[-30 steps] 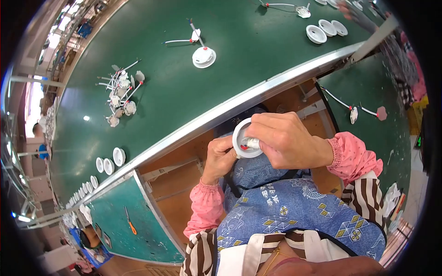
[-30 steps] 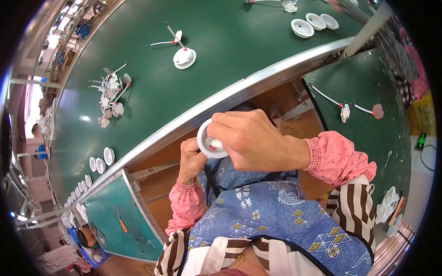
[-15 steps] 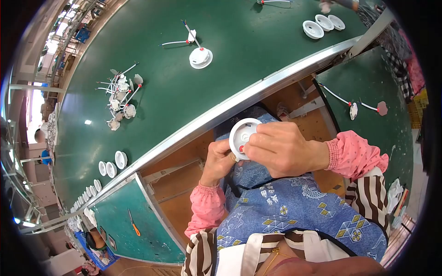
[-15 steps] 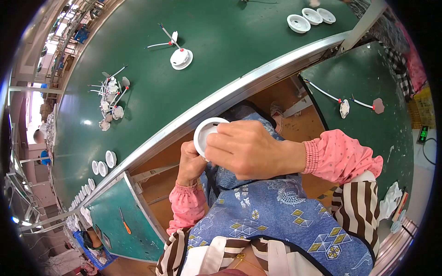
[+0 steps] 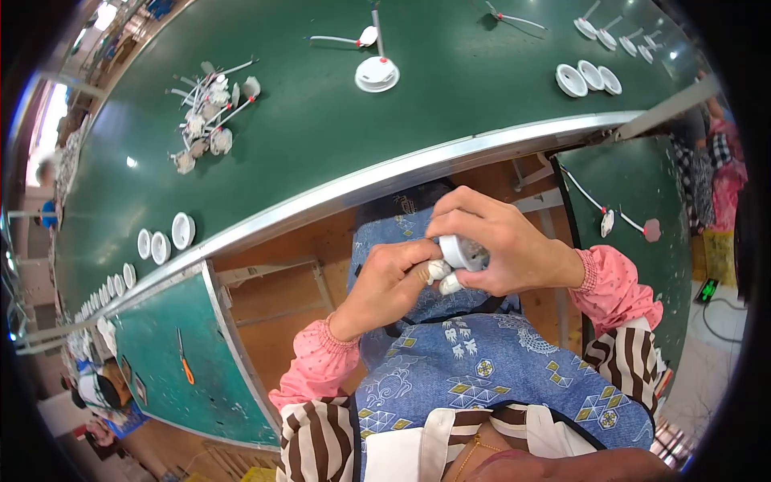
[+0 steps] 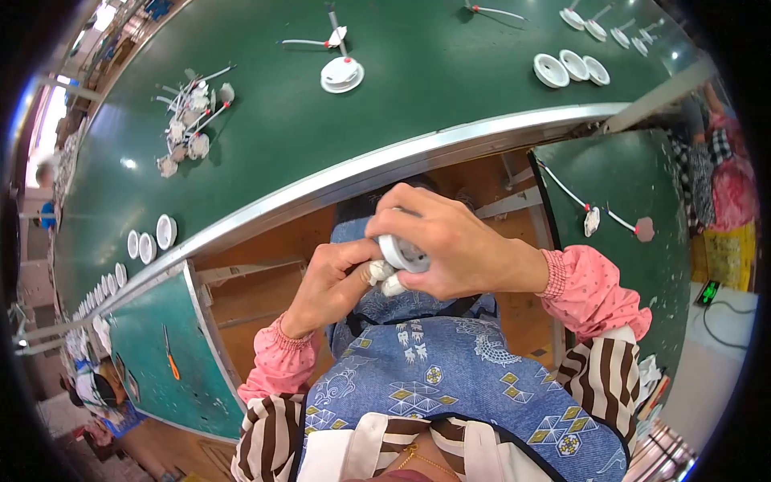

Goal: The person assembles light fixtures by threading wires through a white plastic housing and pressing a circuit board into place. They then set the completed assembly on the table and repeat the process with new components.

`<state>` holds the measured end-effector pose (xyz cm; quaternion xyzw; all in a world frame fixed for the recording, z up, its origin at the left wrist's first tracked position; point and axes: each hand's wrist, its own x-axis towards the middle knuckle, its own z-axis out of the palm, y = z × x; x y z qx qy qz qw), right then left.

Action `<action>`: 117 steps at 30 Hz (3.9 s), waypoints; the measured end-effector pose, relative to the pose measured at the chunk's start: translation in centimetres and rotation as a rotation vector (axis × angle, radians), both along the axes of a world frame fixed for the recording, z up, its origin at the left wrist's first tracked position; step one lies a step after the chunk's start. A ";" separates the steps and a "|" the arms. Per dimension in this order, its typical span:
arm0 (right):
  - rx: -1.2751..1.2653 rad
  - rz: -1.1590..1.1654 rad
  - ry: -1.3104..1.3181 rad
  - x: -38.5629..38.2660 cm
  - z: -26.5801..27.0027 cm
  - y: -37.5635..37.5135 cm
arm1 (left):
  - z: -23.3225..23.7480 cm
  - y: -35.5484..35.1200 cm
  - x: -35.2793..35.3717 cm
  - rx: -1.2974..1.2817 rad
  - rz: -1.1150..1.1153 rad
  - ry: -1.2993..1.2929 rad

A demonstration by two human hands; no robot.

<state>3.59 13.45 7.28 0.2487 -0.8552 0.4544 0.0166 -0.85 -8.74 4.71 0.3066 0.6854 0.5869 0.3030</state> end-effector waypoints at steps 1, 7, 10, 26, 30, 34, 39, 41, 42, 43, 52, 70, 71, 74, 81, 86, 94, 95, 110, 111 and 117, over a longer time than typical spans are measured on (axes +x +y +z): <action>-0.063 0.009 -0.038 0.0 -0.5 -0.1 | 0.0 -0.1 0.2 0.021 0.008 0.051; -0.198 0.010 -0.238 0.0 -1.1 -0.6 | -0.5 -0.9 0.3 0.094 0.047 0.223; -0.251 -0.004 -0.387 0.2 -1.1 -0.9 | -0.9 -1.5 0.4 0.120 0.063 0.265; -0.061 -0.197 -0.166 -0.8 -3.0 -2.7 | -4.2 -2.1 -1.1 -0.017 0.128 0.430; 0.151 -0.258 0.092 -0.7 -2.6 -3.5 | -2.5 -2.3 -1.5 -0.048 0.177 0.519; 0.242 -0.236 0.184 -0.9 -1.9 -4.3 | -3.0 -1.0 0.9 -0.047 0.297 0.174; 0.159 -0.231 0.255 -0.9 0.3 -3.1 | -3.4 -0.9 1.5 0.297 0.386 -0.260; 0.049 -0.280 0.202 0.0 -0.2 -2.2 | -3.6 -1.1 1.6 0.334 0.391 -0.312; -0.012 -0.320 0.160 0.6 -0.7 -2.0 | -3.7 -1.1 1.7 0.352 0.384 -0.339; -0.070 -0.367 0.144 0.7 -0.9 -2.5 | -3.6 -0.8 1.8 0.369 0.395 -0.337; 0.074 -0.466 0.312 0.0 -2.3 -4.0 | -3.0 1.7 3.8 0.300 0.614 -0.127; -0.094 -0.422 -0.094 0.3 -2.3 -4.5 | -3.6 1.6 3.4 0.346 0.626 -0.307; -0.105 -0.423 -0.103 0.3 -2.5 -4.6 | -3.3 1.5 3.3 0.314 0.617 -0.315; -0.157 -0.491 -0.087 0.1 -4.6 -5.0 | -4.9 1.6 2.9 0.257 0.613 -0.293; -0.557 -0.566 -0.221 -0.3 -5.0 -5.7 | -2.7 1.8 1.4 0.094 0.645 0.161; -0.719 -0.591 -0.189 -0.1 -5.2 -6.8 | -2.6 2.2 2.7 0.272 0.685 -0.200; -0.363 -0.485 -0.075 0.4 -4.2 -5.1 | -2.8 1.6 3.2 0.211 0.645 -0.036; -0.415 -0.486 -0.121 0.5 -4.3 -5.3 | -2.7 1.7 3.2 0.226 0.648 -0.076; -0.708 -0.633 -0.221 0.5 -6.6 -7.2 | -3.7 1.9 1.9 0.175 0.625 -0.019; -0.672 -0.607 -0.199 0.3 -6.3 -7.0 | -4.3 1.6 1.8 0.161 0.620 0.046; -0.454 -0.547 -0.170 0.3 -5.2 -6.1 | -3.7 1.1 2.0 0.069 0.618 0.244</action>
